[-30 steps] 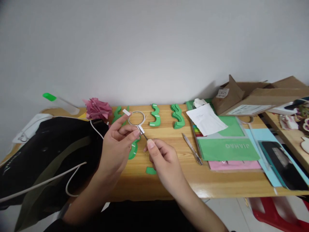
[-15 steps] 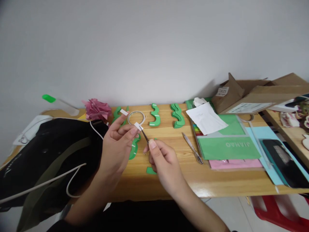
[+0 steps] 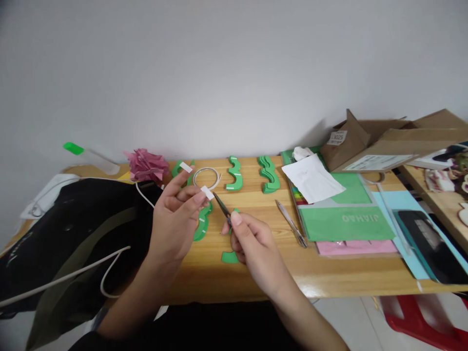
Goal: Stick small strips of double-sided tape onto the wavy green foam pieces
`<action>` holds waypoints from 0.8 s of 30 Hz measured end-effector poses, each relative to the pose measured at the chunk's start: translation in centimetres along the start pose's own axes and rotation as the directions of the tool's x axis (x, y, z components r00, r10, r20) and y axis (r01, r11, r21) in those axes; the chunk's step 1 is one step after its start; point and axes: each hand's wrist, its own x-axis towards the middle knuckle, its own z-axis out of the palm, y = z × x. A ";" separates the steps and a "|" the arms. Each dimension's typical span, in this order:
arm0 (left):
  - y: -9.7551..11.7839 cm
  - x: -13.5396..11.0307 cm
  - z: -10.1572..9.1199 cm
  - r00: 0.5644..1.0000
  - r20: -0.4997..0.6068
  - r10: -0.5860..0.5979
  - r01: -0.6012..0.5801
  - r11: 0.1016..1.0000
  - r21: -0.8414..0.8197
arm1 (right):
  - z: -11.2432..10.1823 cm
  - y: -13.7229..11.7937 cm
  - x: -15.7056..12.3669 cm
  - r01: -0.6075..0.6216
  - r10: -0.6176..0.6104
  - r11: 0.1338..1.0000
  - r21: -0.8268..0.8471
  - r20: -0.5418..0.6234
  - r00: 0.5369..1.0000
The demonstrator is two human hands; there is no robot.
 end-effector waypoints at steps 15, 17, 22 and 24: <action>-0.2 -0.3 0.2 1.000 0.010 0.001 -0.001 1.000 0.002 | 0.6 -0.1 0.1 0.059 -0.059 0.996 -0.063 -0.005 0.998; -0.2 -0.4 0.2 1.000 0.018 0.004 -0.005 1.000 0.015 | 0.6 -0.1 0.1 0.074 -0.074 0.995 -0.072 -0.003 0.997; -0.3 -0.5 0.3 1.000 0.017 0.026 -0.027 0.999 0.024 | 0.6 0.0 0.3 0.102 -0.104 0.989 -0.105 -0.017 0.994; -0.5 -0.6 0.3 0.999 0.011 0.041 -0.042 0.999 0.033 | 0.6 0.0 0.4 0.109 -0.113 0.986 -0.123 -0.030 0.993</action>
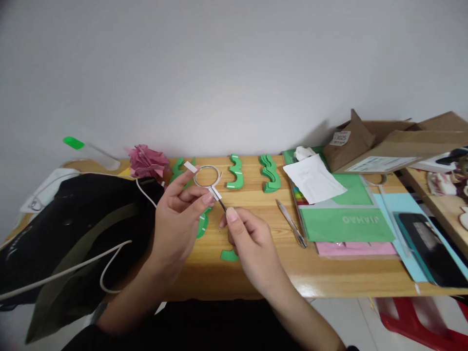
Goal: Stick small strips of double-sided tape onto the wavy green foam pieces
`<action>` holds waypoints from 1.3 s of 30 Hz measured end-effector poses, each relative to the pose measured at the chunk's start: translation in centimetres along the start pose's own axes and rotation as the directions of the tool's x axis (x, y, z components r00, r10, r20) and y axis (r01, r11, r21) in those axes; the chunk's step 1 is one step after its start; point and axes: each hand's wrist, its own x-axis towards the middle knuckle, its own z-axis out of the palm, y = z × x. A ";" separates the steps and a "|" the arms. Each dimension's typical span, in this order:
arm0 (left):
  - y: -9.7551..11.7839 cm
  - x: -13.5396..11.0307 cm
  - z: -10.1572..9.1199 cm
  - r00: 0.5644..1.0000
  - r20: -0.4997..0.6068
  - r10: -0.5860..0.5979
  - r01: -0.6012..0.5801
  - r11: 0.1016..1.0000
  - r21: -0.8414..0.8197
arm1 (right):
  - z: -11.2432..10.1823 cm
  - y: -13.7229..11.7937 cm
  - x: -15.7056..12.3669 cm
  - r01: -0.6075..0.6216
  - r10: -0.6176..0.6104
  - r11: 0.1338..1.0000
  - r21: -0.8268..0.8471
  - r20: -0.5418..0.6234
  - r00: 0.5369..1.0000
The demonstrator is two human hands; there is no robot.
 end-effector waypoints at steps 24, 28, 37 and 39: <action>-0.2 -0.1 0.0 0.999 0.008 0.038 -0.039 0.998 0.045 | -0.3 0.3 0.2 0.033 -0.036 0.997 -0.072 -0.033 0.999; -0.2 -0.1 0.0 0.999 0.018 0.038 -0.038 0.998 0.041 | -0.4 0.4 0.2 0.046 -0.048 0.996 -0.080 -0.031 0.998; 0.2 0.0 -0.2 0.999 0.034 -0.007 0.006 0.999 0.036 | -0.7 0.3 0.0 0.031 -0.034 0.994 -0.109 -0.020 0.999; 0.2 0.1 -0.3 0.999 0.043 -0.011 0.009 0.999 0.031 | -0.7 0.3 0.0 0.028 -0.030 0.993 -0.114 -0.020 0.999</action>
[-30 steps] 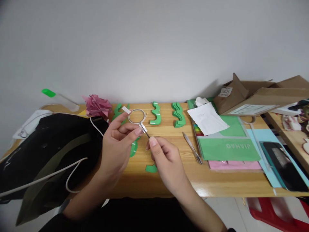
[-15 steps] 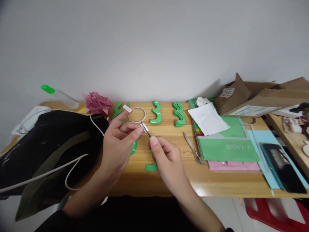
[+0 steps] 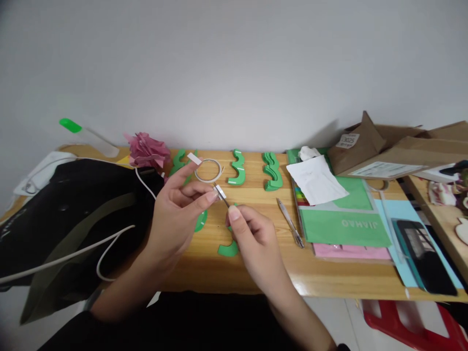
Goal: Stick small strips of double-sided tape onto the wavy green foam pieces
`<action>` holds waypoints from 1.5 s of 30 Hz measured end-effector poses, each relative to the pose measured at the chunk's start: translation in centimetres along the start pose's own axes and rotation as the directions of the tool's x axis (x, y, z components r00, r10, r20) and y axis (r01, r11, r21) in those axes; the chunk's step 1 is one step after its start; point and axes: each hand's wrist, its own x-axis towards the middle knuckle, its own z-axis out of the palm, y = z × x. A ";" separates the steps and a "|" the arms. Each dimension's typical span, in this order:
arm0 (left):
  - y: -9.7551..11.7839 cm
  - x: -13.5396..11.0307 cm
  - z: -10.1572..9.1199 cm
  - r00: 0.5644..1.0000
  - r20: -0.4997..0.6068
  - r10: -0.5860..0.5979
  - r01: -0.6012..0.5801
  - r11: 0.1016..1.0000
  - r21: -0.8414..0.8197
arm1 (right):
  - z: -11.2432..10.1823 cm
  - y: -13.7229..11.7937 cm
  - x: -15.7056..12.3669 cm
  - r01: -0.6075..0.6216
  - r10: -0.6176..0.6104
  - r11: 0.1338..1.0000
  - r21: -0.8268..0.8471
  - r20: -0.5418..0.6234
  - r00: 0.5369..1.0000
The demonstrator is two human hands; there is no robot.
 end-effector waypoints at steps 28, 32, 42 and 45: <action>0.8 0.1 -0.7 0.995 0.078 -0.060 0.055 0.997 0.061 | -0.9 -0.3 0.0 0.076 -0.073 0.996 -0.054 0.056 0.996; 1.0 0.2 -0.9 0.990 0.119 -0.073 0.066 0.996 0.068 | -1.1 -0.4 0.1 0.073 -0.068 0.995 -0.064 0.080 0.994; 0.8 0.4 -1.5 0.979 0.200 -0.041 0.039 0.999 0.011 | -1.4 -0.5 -0.1 0.061 -0.055 0.995 -0.074 0.086 0.995; 0.8 0.4 -1.7 0.982 0.188 -0.035 0.034 0.999 0.010 | -1.5 -0.4 -0.1 0.063 -0.057 0.995 -0.076 0.067 0.996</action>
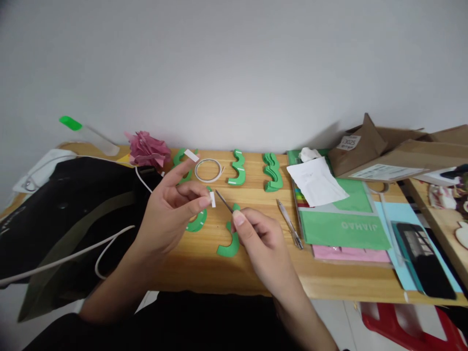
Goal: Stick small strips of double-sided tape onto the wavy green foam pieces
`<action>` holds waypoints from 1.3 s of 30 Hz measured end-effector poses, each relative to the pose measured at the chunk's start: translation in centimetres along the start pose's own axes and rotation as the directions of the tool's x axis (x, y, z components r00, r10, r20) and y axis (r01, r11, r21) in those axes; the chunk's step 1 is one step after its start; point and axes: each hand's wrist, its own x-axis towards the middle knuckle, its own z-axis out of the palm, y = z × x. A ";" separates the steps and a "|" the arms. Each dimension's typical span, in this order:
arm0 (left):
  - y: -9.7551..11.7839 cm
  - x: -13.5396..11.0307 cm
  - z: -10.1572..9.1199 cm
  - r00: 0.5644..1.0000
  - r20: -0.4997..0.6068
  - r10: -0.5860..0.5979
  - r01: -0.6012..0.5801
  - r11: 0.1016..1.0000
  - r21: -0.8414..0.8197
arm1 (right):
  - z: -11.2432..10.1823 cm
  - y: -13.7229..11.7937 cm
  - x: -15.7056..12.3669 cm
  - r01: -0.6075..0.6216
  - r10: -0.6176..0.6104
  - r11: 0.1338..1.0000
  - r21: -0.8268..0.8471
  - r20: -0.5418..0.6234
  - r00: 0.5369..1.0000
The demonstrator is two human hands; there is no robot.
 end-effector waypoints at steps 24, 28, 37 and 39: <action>0.0 -0.4 -0.9 0.997 0.027 -0.069 0.065 0.991 0.117 | -0.7 -1.1 -0.4 0.310 -0.238 0.673 -0.671 0.200 0.950; -0.1 -0.2 -1.3 0.990 -0.006 -0.141 0.140 0.985 0.103 | -1.5 -0.6 -0.5 0.256 -0.102 0.721 -0.644 0.266 0.958; -1.3 -0.8 -1.3 0.971 0.001 -0.238 0.232 0.947 0.224 | -0.1 2.4 -0.2 -0.105 0.096 0.992 -0.071 -0.119 0.988; -1.8 -0.9 -1.3 0.971 -0.004 -0.240 0.234 0.941 0.243 | 0.5 3.0 -0.1 -0.140 0.135 0.990 -0.034 -0.124 0.983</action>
